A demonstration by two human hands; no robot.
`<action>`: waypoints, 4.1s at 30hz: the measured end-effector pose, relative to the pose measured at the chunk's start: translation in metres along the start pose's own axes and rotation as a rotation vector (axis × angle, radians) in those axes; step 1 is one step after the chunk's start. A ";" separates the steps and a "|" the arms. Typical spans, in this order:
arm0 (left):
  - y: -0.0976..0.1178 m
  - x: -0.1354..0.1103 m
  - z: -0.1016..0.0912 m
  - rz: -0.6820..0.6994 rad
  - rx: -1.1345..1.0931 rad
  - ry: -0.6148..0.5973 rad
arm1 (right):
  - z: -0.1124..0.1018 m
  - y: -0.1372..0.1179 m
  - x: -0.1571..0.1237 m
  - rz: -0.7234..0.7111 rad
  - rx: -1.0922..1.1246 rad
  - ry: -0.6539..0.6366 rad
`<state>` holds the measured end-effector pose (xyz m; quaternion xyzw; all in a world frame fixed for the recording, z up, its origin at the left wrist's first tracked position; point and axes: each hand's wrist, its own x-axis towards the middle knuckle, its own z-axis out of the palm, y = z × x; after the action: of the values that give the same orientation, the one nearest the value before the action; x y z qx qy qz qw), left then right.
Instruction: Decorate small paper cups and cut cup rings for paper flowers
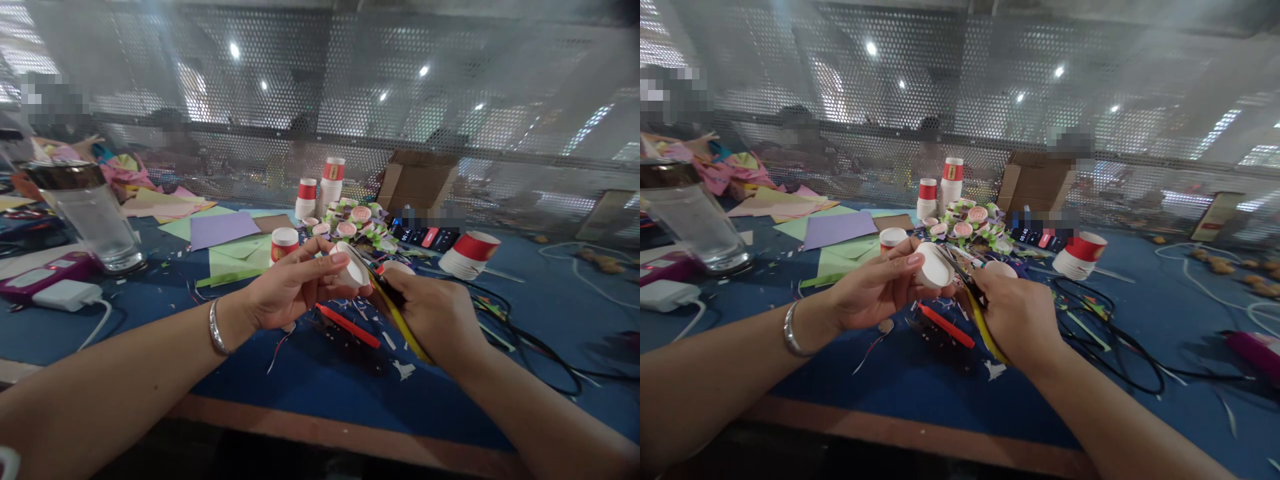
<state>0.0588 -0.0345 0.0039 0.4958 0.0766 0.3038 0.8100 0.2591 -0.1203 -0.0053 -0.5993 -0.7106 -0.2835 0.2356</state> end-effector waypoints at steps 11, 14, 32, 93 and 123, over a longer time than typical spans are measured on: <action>0.000 -0.001 0.000 -0.008 -0.016 -0.015 | 0.001 -0.001 0.000 -0.010 0.003 -0.019; -0.001 -0.002 0.000 -0.027 -0.022 -0.041 | -0.001 -0.002 0.001 -0.022 0.029 -0.013; 0.001 -0.003 0.003 0.036 0.030 0.010 | -0.002 -0.002 0.002 0.025 0.077 -0.019; -0.003 0.003 -0.007 0.041 -0.006 0.068 | 0.002 -0.001 0.000 -0.016 -0.004 0.003; -0.006 0.007 -0.014 0.001 -0.033 -0.014 | 0.006 0.000 -0.002 -0.007 -0.040 0.008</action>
<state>0.0606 -0.0223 -0.0067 0.4845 0.0656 0.3022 0.8183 0.2592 -0.1172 -0.0113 -0.6003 -0.7060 -0.3009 0.2251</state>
